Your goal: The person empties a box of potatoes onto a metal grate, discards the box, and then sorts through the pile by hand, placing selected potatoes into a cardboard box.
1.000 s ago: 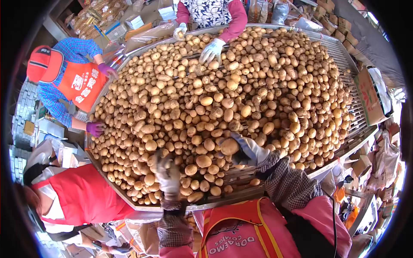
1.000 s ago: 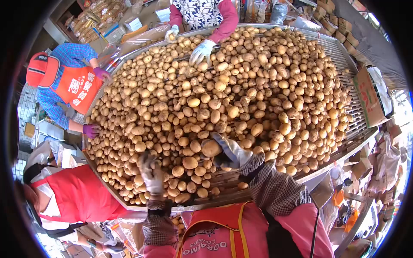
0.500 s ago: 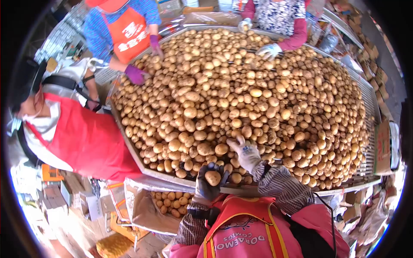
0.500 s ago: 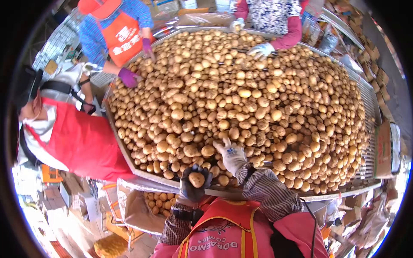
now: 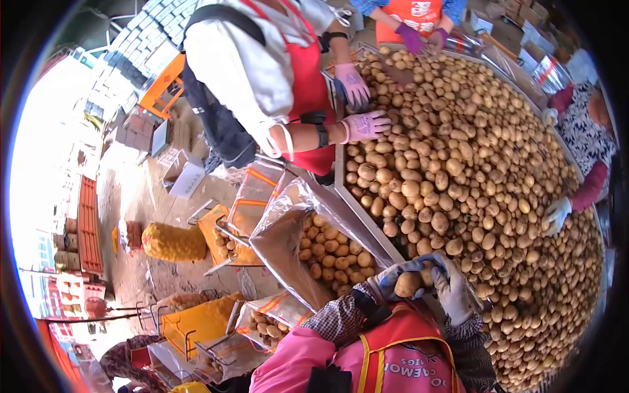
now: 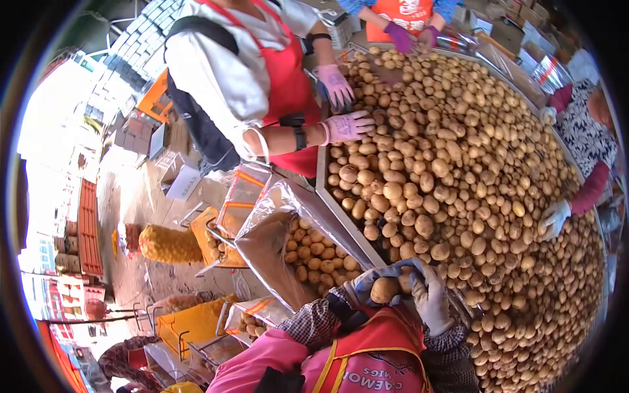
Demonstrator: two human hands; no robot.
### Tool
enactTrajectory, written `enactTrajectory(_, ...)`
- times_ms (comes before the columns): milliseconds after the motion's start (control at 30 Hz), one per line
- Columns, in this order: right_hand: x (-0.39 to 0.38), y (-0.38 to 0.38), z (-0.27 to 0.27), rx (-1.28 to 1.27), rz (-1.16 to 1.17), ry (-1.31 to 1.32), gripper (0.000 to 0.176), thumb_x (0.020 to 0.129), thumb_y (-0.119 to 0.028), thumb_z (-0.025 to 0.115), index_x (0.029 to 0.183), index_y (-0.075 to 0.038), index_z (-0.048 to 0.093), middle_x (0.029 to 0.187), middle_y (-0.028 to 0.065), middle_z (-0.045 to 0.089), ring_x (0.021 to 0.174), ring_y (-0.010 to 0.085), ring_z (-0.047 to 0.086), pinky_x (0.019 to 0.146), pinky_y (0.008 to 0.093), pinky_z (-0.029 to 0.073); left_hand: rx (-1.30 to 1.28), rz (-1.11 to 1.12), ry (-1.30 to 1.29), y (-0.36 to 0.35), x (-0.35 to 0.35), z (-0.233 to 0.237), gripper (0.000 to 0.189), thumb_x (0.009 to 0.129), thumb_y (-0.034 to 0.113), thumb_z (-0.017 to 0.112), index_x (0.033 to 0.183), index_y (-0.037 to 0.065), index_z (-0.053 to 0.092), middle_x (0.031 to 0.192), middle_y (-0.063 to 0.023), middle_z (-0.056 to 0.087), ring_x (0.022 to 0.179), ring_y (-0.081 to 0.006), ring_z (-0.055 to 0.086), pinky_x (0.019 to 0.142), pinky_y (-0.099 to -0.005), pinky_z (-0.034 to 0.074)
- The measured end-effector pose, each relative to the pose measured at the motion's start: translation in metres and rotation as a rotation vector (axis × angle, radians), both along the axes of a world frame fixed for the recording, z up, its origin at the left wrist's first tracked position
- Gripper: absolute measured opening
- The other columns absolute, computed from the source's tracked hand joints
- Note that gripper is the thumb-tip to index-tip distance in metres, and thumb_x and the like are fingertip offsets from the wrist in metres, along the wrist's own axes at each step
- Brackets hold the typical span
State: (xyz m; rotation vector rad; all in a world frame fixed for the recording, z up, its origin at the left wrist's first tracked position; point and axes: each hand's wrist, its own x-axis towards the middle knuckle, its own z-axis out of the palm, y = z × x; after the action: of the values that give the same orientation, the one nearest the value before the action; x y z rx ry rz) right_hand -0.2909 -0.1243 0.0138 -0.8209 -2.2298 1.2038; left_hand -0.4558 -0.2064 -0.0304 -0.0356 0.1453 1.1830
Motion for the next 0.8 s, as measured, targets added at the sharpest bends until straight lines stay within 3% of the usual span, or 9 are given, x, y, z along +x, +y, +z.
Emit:
enactTrajectory(33, 0.006, -0.002, 0.004, -0.552, -0.075, -0.03, 0.045, 0.094, 0.011, 0.047, 0.138, 0.003, 0.053, 0.117, 0.0116, 0.062, 0.092, 0.0162, 0.06, 0.076, 0.0275, 0.052, -0.056, 0.038, -0.014, -0.014, -0.006, -0.019, 0.062, 0.098, 0.028, 0.062, 0.153, 0.014, 0.037, 0.14, -0.0147, 0.055, 0.111, -0.0293, 0.067, 0.071, -0.0326, 0.061)
enactTrajectory(167, 0.015, -0.014, -0.033, -0.253, -0.025, 0.015, 0.041, 0.096, 0.01, 0.047, 0.135, 0.001, 0.054, 0.119, 0.0077, 0.061, 0.082, 0.0114, 0.055, 0.068, 0.0222, 0.048, -0.166, 0.433, -0.092, -0.084, -0.071, -0.011, 0.061, 0.1, 0.026, 0.053, 0.156, 0.016, 0.033, 0.149, -0.0252, 0.043, 0.125, -0.0474, 0.056, 0.072, -0.0336, 0.062)
enactTrajectory(300, 0.018, -0.034, -0.02, -0.559, -0.151, -0.117, 0.031, 0.097, 0.002, 0.054, 0.127, 0.0, 0.059, 0.105, 0.0086, 0.066, 0.079, 0.0149, 0.06, 0.071, 0.0273, 0.051, -0.214, 0.865, -0.051, -0.149, -0.173, 0.005, 0.05, 0.098, 0.03, 0.06, 0.145, 0.017, 0.051, 0.151, -0.0183, 0.045, 0.132, -0.0425, 0.049, 0.081, -0.0326, 0.06)
enactTrajectory(333, 0.02, -0.039, -0.035, -0.233, -0.127, -0.121, 0.028, 0.096, -0.003, 0.058, 0.123, 0.0, 0.063, 0.096, 0.011, 0.068, 0.082, 0.019, 0.065, 0.076, 0.0324, 0.054, -0.285, 0.947, 0.07, -0.16, -0.204, 0.005, 0.049, 0.097, 0.033, 0.062, 0.14, 0.012, 0.056, 0.145, -0.017, 0.052, 0.129, -0.0365, 0.054, 0.082, -0.0331, 0.06)
enactTrajectory(367, 0.018, -0.046, -0.02, -0.367, -0.164, -0.227, 0.028, 0.094, -0.006, 0.062, 0.122, 0.001, 0.064, 0.095, 0.0145, 0.069, 0.085, 0.024, 0.067, 0.078, 0.0362, 0.055, -0.329, 0.917, 0.228, -0.181, -0.252, -0.019, 0.052, 0.096, 0.036, 0.062, 0.137, 0.006, 0.056, 0.135, -0.0155, 0.06, 0.124, -0.0311, 0.059, 0.085, -0.0365, 0.06)
enactTrajectory(500, 0.016, -0.067, -0.051, -0.092, -0.057, -0.248, 0.036, 0.094, -0.019, 0.069, 0.125, -0.002, 0.063, 0.113, 0.0191, 0.067, 0.104, 0.0346, 0.068, 0.089, 0.0392, 0.055, -1.021, 1.132, 0.492, -0.183, -0.364, -0.03, 0.069, 0.093, 0.053, 0.06, 0.145, 0.011, 0.045, 0.147, -0.0129, 0.048, 0.136, -0.0327, 0.046, 0.103, -0.057, 0.046)
enactTrajectory(567, 0.016, -0.073, -0.048, -0.132, -0.066, -0.296, 0.041, 0.096, -0.023, 0.068, 0.132, -0.005, 0.06, 0.121, 0.0184, 0.063, 0.109, 0.0336, 0.066, 0.092, 0.0392, 0.055, -1.103, 1.218, 0.902, -0.177, -0.369, -0.037, 0.068, 0.093, 0.049, 0.063, 0.148, 0.014, 0.044, 0.149, -0.011, 0.045, 0.136, -0.0305, 0.044, 0.104, -0.0518, 0.046)
enactTrajectory(700, 0.069, -0.081, -0.063, -0.259, -0.386, -0.242, 0.038, 0.097, -0.018, 0.066, 0.132, -0.005, 0.06, 0.12, 0.0188, 0.063, 0.106, 0.0325, 0.067, 0.09, 0.0385, 0.055, -0.654, 1.251, 1.863, -0.112, -0.284, -0.054, 0.043, 0.099, 0.024, 0.062, 0.138, 0.008, 0.057, 0.151, -0.0149, 0.044, 0.128, -0.0306, 0.053, 0.102, -0.0437, 0.047)
enactTrajectory(800, 0.14, -0.082, -0.078, -0.271, -0.913, -0.082, 0.037, 0.091, -0.01, 0.07, 0.126, 0.0, 0.065, 0.109, 0.0117, 0.074, 0.096, 0.0191, 0.07, 0.088, 0.0341, 0.055, 0.243, 0.965, 2.317, -0.016, -0.12, -0.06, 0.033, 0.092, 0.006, 0.063, 0.125, 0.009, 0.067, 0.148, -0.0189, 0.046, 0.126, -0.0367, 0.054, 0.084, -0.0376, 0.061)
